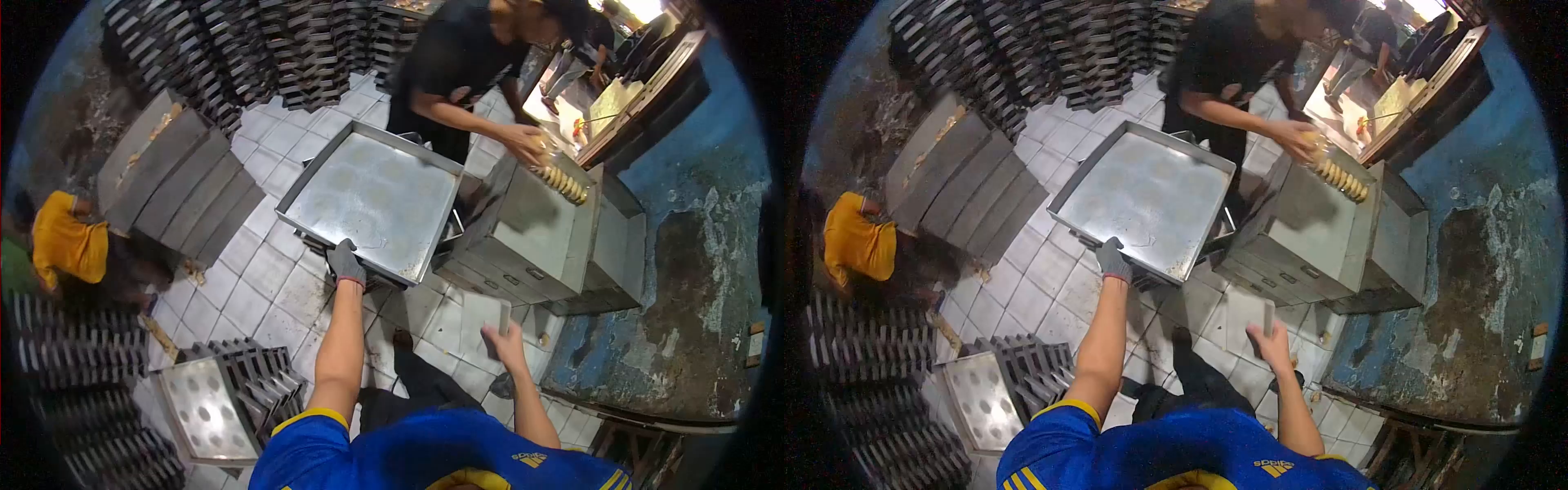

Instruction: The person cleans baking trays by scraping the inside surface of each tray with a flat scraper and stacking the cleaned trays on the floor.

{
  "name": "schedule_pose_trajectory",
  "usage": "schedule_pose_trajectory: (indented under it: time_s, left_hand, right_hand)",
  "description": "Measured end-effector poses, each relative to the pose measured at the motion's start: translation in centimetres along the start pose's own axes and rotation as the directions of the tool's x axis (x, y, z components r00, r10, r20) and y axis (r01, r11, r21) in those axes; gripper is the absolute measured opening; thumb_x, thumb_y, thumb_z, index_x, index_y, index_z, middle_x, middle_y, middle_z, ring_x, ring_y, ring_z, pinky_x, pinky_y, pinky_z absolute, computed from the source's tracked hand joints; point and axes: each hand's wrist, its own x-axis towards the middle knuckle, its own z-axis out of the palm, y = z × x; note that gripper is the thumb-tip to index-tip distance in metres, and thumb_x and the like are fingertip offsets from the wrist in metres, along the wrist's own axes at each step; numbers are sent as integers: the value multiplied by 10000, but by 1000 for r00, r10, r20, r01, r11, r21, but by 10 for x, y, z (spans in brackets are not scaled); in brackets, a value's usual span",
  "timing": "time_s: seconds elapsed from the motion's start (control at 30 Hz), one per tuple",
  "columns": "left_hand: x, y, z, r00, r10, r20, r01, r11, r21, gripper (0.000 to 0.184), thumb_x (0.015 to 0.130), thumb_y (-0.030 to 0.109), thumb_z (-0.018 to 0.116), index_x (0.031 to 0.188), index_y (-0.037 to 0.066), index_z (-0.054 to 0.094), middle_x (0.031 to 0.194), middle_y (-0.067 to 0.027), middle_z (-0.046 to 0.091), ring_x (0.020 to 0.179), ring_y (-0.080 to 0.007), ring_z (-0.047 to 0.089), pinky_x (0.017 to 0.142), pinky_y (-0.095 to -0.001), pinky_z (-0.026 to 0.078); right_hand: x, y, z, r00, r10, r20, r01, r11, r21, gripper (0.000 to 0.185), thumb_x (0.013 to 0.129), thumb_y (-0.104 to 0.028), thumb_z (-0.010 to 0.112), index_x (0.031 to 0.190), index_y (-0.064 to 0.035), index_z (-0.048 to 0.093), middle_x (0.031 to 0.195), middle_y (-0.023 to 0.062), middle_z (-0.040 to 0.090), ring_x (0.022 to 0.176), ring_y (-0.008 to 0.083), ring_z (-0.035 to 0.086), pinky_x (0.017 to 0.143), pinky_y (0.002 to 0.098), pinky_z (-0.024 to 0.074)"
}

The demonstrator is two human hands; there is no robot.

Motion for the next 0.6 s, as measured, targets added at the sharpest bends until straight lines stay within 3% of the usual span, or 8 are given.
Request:
schedule_pose_trajectory:
  time_s: [0.1,0.17,0.3,0.37,0.47,0.5,0.57,0.6]
  left_hand:
    - [-114,99,-32,992,92,-86,-112,956,-270,225,685,-11,551,908,22,564,798,-39,490,781,-178,508,704,-315,433]
    - [-164,145,-70,976,171,-136,-204,935,-291,215,698,-23,544,905,31,553,797,-20,483,763,-158,491,679,-302,425]
    - [-164,141,-200,909,404,-99,-416,876,-246,140,814,0,594,952,14,572,871,-11,533,740,-134,518,629,-283,426]
    - [-225,205,-220,788,613,-49,-615,780,-117,510,772,-115,562,1277,-39,573,1134,-73,641,964,-191,627,841,-332,538]
    - [-207,186,-322,860,494,-132,-511,831,-220,491,775,-127,590,1257,-39,573,1088,-71,658,865,-189,622,823,-340,532]
    - [-213,189,-357,835,550,-5,-546,829,120,477,785,-127,595,1255,-44,572,1111,-80,662,851,-193,622,822,-345,535]
    - [-223,196,-427,735,630,249,-585,404,703,450,806,-126,604,1249,-54,568,1157,-98,671,823,-200,623,819,-355,541]
    - [-257,228,-419,740,671,52,-605,629,488,180,858,-64,604,1034,-27,603,1038,-82,673,808,-165,616,753,-314,519]
  right_hand:
    - [12,-96,44,947,-296,123,272,946,178,208,910,-95,703,1086,15,691,915,98,737,799,170,665,753,328,528]
    - [22,-132,85,721,-654,228,691,703,-169,308,866,17,613,1166,-1,679,978,173,734,831,309,694,789,354,537]
    - [-47,-206,206,476,-750,460,817,570,84,612,752,117,526,1328,-57,637,1216,206,688,1128,394,662,957,413,545]
    - [-98,-220,252,372,-782,500,855,498,142,678,718,132,530,1359,-71,616,1287,199,668,1196,386,641,1014,412,538]
    - [-146,-248,285,311,-870,382,893,405,195,661,728,132,543,1354,-65,621,1300,188,671,1180,374,656,1020,420,545]
    - [-153,-262,296,317,-906,282,916,370,157,622,743,122,557,1334,-56,637,1281,186,683,1155,368,673,1017,432,550]
    - [-170,-288,305,387,-872,300,877,449,174,611,755,114,567,1335,-61,646,1290,163,691,1141,352,689,1013,419,562]
    - [-190,-276,321,265,-917,297,924,329,194,600,757,111,569,1323,-69,657,1290,157,692,1143,350,688,1000,416,567]
